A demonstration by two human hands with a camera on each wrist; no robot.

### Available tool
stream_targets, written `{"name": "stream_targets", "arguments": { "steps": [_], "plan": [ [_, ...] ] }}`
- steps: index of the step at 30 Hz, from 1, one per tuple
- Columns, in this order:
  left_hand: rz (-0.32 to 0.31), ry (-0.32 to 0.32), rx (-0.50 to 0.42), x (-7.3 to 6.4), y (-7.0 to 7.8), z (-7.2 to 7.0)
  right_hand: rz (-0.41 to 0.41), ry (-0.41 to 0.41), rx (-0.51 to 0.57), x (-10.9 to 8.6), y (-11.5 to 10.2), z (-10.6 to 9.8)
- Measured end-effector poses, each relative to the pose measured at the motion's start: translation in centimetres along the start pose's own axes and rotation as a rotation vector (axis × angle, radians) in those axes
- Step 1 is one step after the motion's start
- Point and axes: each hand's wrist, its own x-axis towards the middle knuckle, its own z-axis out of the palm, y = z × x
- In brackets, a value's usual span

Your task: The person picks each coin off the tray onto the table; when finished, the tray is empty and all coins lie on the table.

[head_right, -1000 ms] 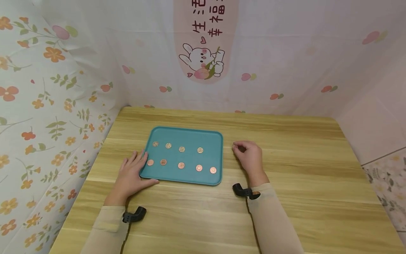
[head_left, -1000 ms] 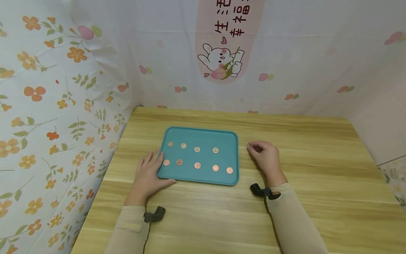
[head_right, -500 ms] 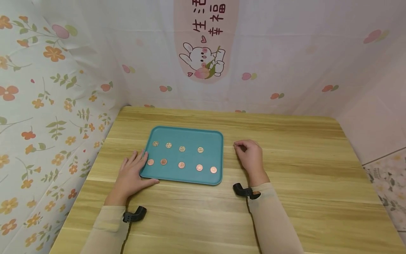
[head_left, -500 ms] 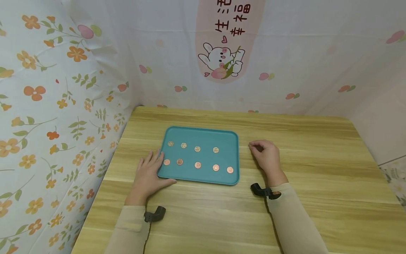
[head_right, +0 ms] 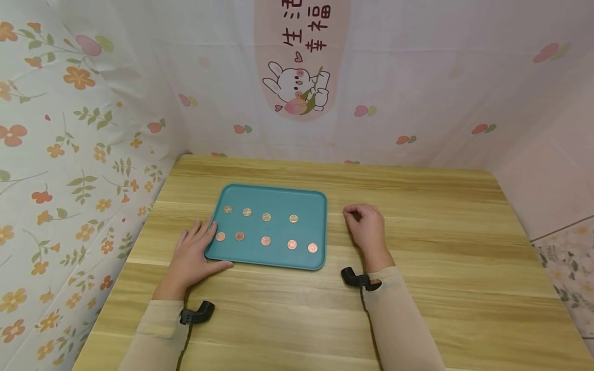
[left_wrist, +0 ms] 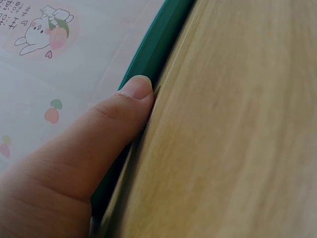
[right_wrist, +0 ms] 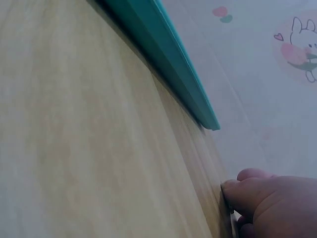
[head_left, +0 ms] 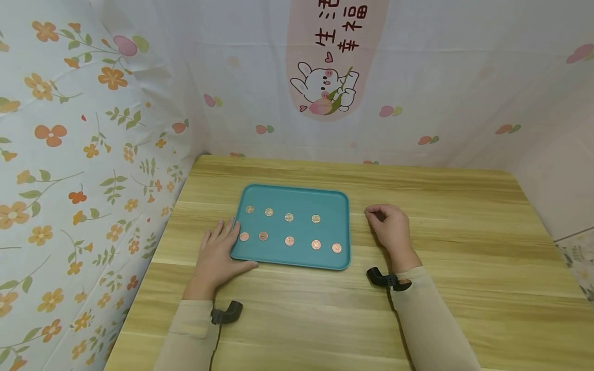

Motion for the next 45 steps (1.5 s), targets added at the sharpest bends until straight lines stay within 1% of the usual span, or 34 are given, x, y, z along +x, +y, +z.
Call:
{"name": "stream_targets", "arguments": {
  "steps": [12,15,19,22,26,28,30,35,39,45],
  "plan": [
    [0.005,0.000,-0.004,0.0,0.4,-0.1,-0.010,0.027,0.003,0.2,0.2,-0.2],
    [0.006,0.003,-0.005,0.1,0.4,0.0,-0.009,0.040,0.032,0.2,0.2,-0.2],
    [0.012,0.010,-0.009,0.0,0.4,0.1,-0.005,0.075,0.100,0.0,0.0,-0.1],
    [0.019,0.024,-0.011,-0.1,0.3,0.0,-0.019,0.098,0.150,-0.3,-0.3,0.2],
    [0.022,0.034,-0.003,-0.2,0.1,-0.1,-0.044,0.104,0.187,-0.9,-0.9,0.8],
    [0.020,0.028,0.003,-0.2,0.1,-0.2,-0.063,0.089,0.202,-1.4,-1.4,1.1],
    [0.015,0.014,0.007,0.0,0.1,-0.2,-0.097,0.057,0.226,-2.1,-1.9,1.6],
    [0.003,0.001,0.001,0.2,0.1,-0.2,-0.219,-0.078,0.236,-4.0,-3.6,2.7],
    [0.001,0.000,0.000,0.2,0.0,-0.3,-0.285,-0.139,0.180,-5.0,-4.4,3.0],
    [-0.001,-0.012,0.010,0.1,0.0,-0.2,-0.342,-0.196,0.090,-5.4,-4.2,3.0]
  ]
}}
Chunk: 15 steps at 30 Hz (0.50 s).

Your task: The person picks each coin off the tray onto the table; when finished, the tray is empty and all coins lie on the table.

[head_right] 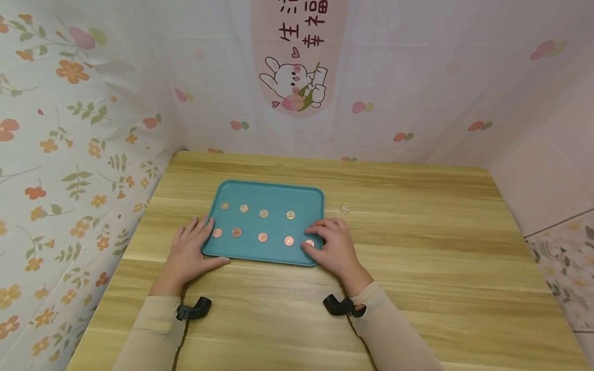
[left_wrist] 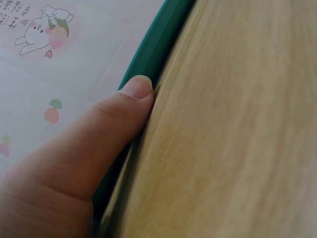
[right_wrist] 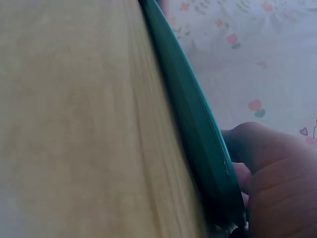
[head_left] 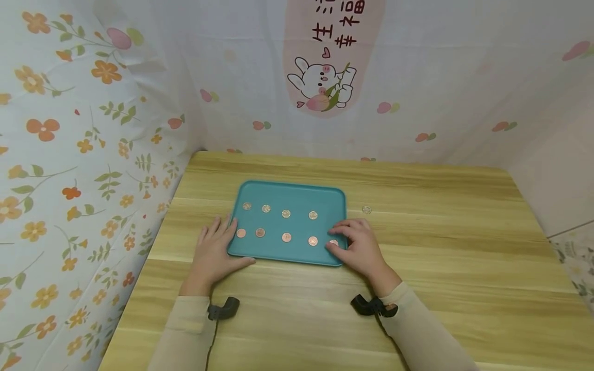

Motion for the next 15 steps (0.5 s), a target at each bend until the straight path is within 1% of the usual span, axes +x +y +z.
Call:
{"name": "stream_targets", "arguments": {
  "steps": [3,7,15],
  "plan": [
    [-0.002,-0.002,0.002,-0.03,0.03,-0.06,0.009,-0.035,-0.019,-0.21,-0.28,-0.16],
    [0.000,0.002,0.007,-0.03,0.06,-0.15,0.023,-0.059,-0.032,-0.60,-0.53,-0.31],
    [0.005,0.008,0.005,-0.04,0.10,-0.05,0.059,-0.066,-0.001,-0.91,-0.94,-0.70]
  ]
}}
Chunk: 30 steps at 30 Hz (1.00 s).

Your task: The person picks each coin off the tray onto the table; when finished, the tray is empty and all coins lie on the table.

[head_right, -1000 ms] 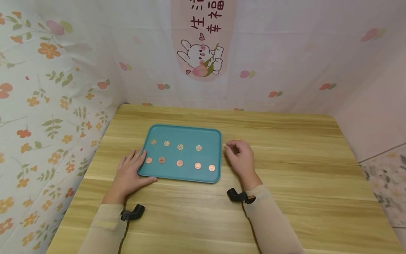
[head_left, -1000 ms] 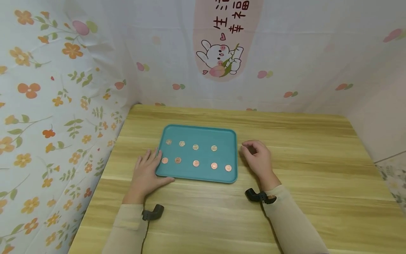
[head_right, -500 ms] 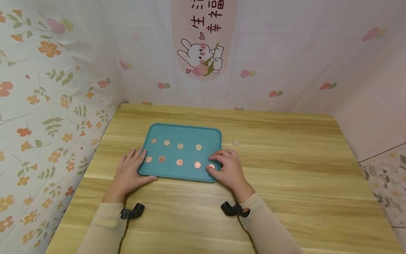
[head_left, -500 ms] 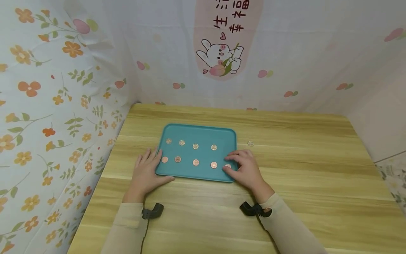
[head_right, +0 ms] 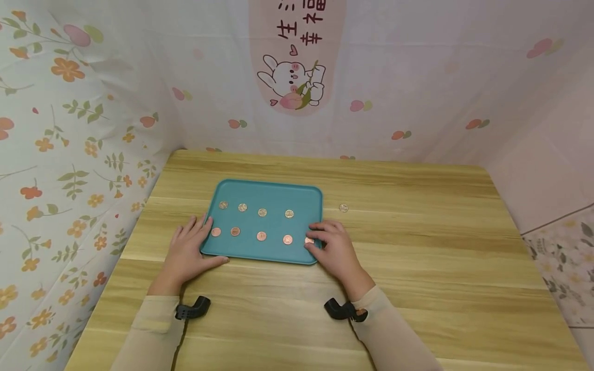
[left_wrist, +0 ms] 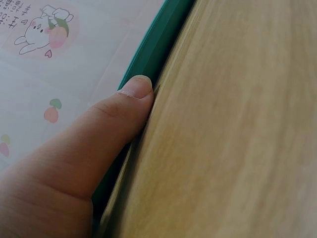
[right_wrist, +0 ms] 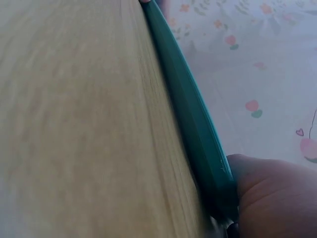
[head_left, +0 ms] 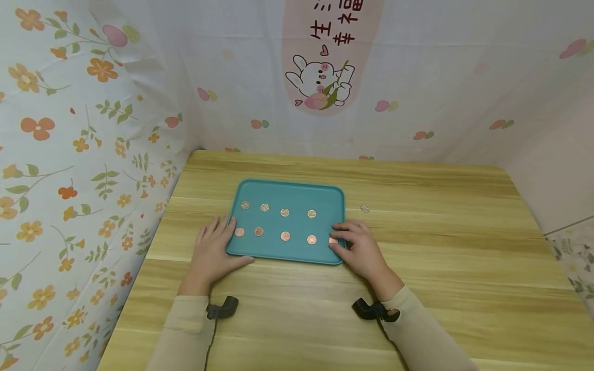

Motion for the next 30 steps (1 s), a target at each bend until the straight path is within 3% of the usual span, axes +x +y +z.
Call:
{"name": "stream_targets", "arguments": {
  "steps": [10,22,30],
  "plan": [
    [-0.008,-0.007,-0.005,-0.12,0.16,-0.06,0.033,-0.013,0.008,0.24,-0.31,-0.12],
    [-0.006,-0.004,-0.004,0.03,0.11,0.00,0.106,-0.087,0.026,0.53,-0.35,-0.24],
    [0.005,0.013,-0.014,-0.12,0.24,-0.03,0.077,-0.080,0.030,0.62,-0.21,-0.15]
  ]
}}
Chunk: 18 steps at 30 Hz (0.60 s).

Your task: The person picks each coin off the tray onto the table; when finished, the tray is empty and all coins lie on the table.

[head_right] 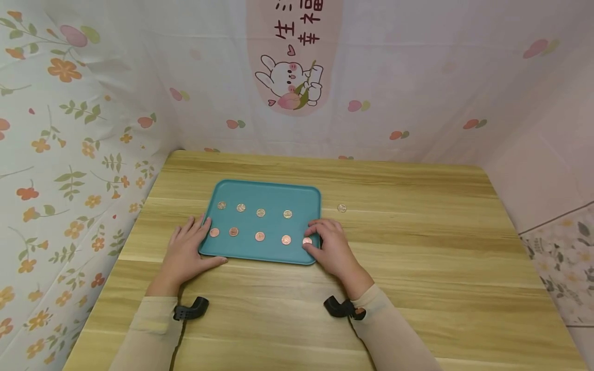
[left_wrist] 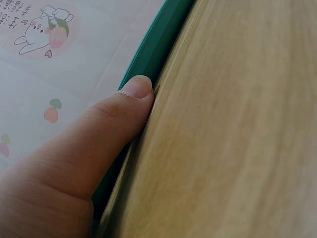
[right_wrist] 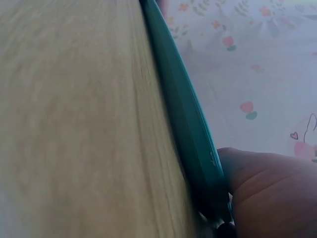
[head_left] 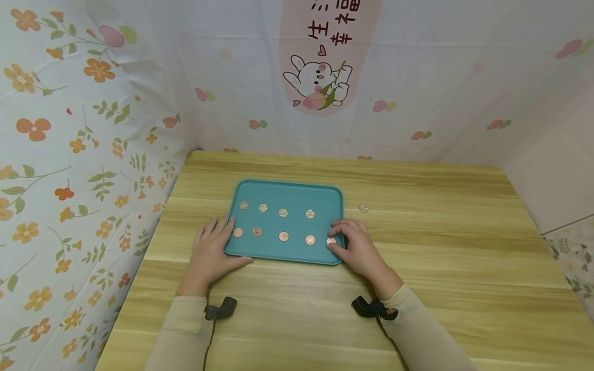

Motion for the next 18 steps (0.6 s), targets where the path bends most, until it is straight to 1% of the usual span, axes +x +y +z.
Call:
{"name": "stream_targets", "arguments": {
  "steps": [3,8,15,18],
  "plan": [
    [0.001,0.000,0.000,0.04,-0.02,0.02,0.003,-0.009,-0.041,0.02,-0.02,0.02],
    [-0.005,-0.016,0.001,0.09,-0.18,0.14,0.031,-0.047,-0.097,-0.02,-0.15,-0.06],
    [-0.006,-0.017,0.001,0.10,-0.08,-0.02,0.035,-0.059,-0.115,0.12,-0.09,0.12],
    [-0.007,-0.021,0.002,0.15,-0.12,-0.01,0.038,-0.050,-0.099,0.11,-0.09,0.19]
  ]
}}
